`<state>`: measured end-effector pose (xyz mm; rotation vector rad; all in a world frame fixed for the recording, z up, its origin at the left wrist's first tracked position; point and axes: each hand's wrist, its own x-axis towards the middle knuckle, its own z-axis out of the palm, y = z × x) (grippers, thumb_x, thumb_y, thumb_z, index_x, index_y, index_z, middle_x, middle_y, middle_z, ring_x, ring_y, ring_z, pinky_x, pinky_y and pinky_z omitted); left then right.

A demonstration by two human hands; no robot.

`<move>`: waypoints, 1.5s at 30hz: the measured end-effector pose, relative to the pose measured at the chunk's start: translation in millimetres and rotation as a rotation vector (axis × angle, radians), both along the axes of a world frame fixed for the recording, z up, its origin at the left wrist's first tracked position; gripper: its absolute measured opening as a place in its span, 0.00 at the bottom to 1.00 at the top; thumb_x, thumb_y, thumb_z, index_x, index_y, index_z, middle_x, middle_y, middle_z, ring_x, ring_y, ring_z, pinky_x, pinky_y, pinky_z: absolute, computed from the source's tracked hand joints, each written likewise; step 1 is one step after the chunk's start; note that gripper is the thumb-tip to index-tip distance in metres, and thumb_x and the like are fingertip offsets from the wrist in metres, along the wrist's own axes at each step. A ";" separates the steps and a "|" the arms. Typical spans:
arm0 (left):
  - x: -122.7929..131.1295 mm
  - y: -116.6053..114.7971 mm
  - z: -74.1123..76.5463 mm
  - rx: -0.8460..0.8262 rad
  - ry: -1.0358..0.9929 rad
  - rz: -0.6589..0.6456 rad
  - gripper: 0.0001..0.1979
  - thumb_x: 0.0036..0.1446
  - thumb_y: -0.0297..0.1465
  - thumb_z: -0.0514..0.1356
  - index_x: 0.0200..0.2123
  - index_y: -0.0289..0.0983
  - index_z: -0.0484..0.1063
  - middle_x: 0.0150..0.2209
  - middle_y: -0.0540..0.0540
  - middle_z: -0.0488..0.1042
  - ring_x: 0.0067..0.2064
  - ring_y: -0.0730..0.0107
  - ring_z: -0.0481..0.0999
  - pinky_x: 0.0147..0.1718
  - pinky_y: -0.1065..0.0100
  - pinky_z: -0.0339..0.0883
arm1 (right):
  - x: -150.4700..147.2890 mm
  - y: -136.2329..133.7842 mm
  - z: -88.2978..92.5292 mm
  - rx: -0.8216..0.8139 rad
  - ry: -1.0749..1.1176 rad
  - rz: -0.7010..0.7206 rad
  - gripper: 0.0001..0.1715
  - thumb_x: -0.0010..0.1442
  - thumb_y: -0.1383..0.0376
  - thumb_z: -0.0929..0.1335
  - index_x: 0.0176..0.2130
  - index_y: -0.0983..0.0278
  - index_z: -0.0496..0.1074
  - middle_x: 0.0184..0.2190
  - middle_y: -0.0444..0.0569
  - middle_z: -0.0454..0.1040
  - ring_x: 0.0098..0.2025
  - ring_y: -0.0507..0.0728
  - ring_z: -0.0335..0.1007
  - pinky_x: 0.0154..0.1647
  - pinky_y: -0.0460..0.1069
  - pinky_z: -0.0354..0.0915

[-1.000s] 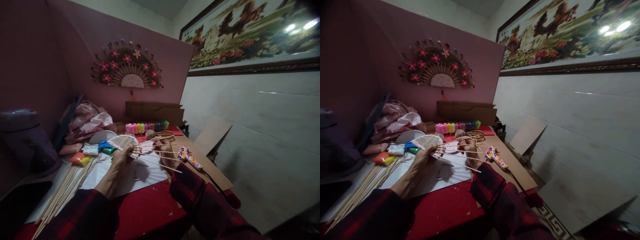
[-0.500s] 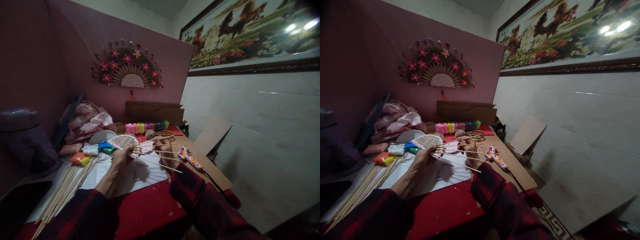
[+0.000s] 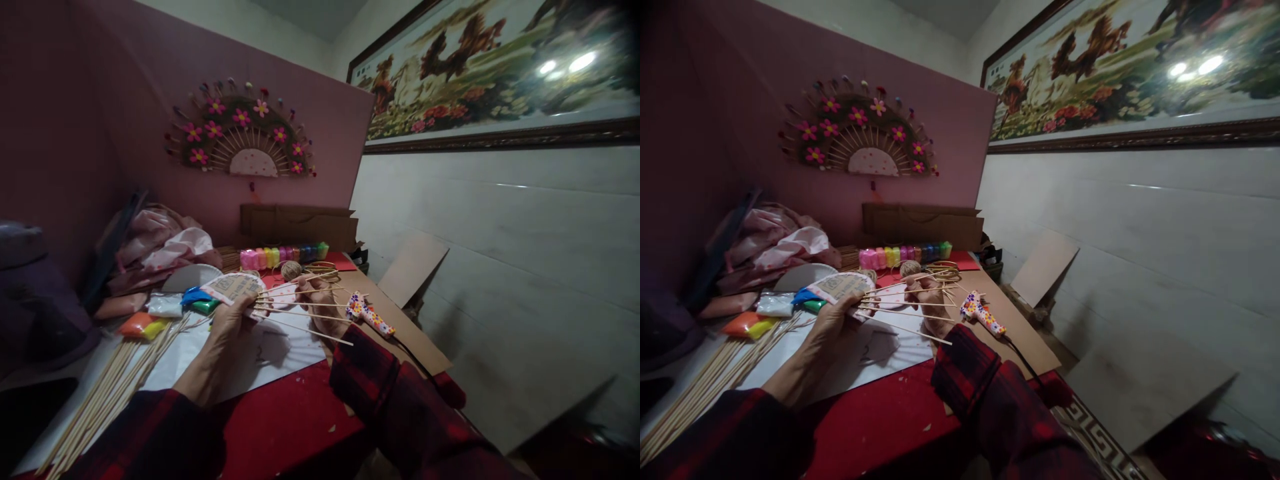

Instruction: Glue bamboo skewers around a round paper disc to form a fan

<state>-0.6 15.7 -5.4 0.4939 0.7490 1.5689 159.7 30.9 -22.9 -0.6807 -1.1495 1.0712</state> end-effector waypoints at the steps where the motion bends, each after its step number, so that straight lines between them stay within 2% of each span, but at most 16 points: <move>1: 0.0 -0.4 0.7 0.002 0.014 0.003 0.16 0.41 0.16 0.60 0.36 0.34 0.70 0.27 0.51 0.73 0.24 0.71 0.75 0.20 0.71 0.73 | 0.7 0.2 0.4 0.009 0.002 0.021 0.14 0.55 0.57 0.70 0.33 0.67 0.71 0.17 0.39 0.64 0.17 0.45 0.54 0.16 0.42 0.48; 3: -0.2 -0.3 0.5 0.021 0.050 -0.002 0.16 0.42 0.16 0.60 0.36 0.34 0.70 0.26 0.51 0.73 0.23 0.72 0.74 0.20 0.72 0.72 | 1.1 0.2 1.6 0.023 0.006 0.033 0.14 0.52 0.57 0.71 0.30 0.66 0.71 0.16 0.39 0.63 0.16 0.45 0.52 0.16 0.43 0.45; 8: -1.2 1.9 -3.1 0.036 0.069 -0.015 0.13 0.43 0.17 0.61 0.35 0.33 0.70 0.25 0.50 0.73 0.22 0.73 0.73 0.19 0.72 0.72 | 0.8 0.6 2.6 0.027 0.006 0.016 0.15 0.50 0.56 0.71 0.28 0.65 0.70 0.15 0.38 0.63 0.16 0.46 0.52 0.16 0.43 0.46; 16: -1.4 4.1 -5.2 0.030 0.068 -0.016 0.12 0.42 0.17 0.61 0.34 0.31 0.70 0.25 0.49 0.73 0.21 0.73 0.72 0.18 0.73 0.71 | 0.6 1.9 1.9 0.044 0.001 0.023 0.13 0.51 0.57 0.71 0.28 0.66 0.70 0.16 0.38 0.62 0.17 0.46 0.52 0.16 0.42 0.46; 28: -1.1 4.3 -4.8 0.056 0.060 -0.006 0.16 0.44 0.16 0.59 0.38 0.32 0.70 0.24 0.51 0.72 0.21 0.73 0.73 0.19 0.71 0.73 | 0.2 0.1 3.4 0.041 -0.003 0.045 0.12 0.52 0.59 0.70 0.27 0.66 0.71 0.17 0.39 0.63 0.16 0.45 0.52 0.16 0.42 0.46; 34: -2.0 6.4 -8.3 0.058 0.074 -0.009 0.16 0.44 0.17 0.60 0.39 0.32 0.70 0.26 0.48 0.74 0.22 0.70 0.74 0.18 0.70 0.72 | 0.6 0.6 3.1 0.049 -0.005 0.028 0.14 0.51 0.57 0.70 0.27 0.66 0.71 0.16 0.39 0.63 0.17 0.45 0.53 0.16 0.42 0.46; 40: -1.2 2.7 -3.8 0.045 0.084 -0.003 0.16 0.43 0.17 0.61 0.37 0.33 0.70 0.23 0.53 0.70 0.22 0.73 0.73 0.21 0.71 0.73 | 1.1 0.2 3.2 0.043 -0.007 0.024 0.15 0.51 0.56 0.70 0.27 0.66 0.70 0.16 0.39 0.62 0.17 0.45 0.52 0.16 0.42 0.46; 45: -2.6 8.2 -10.8 0.066 0.101 0.001 0.14 0.43 0.18 0.61 0.36 0.33 0.70 0.26 0.49 0.72 0.23 0.70 0.74 0.19 0.70 0.73 | -0.2 -1.9 5.8 0.030 -0.005 0.030 0.15 0.51 0.56 0.70 0.27 0.66 0.70 0.16 0.38 0.62 0.16 0.45 0.51 0.15 0.42 0.46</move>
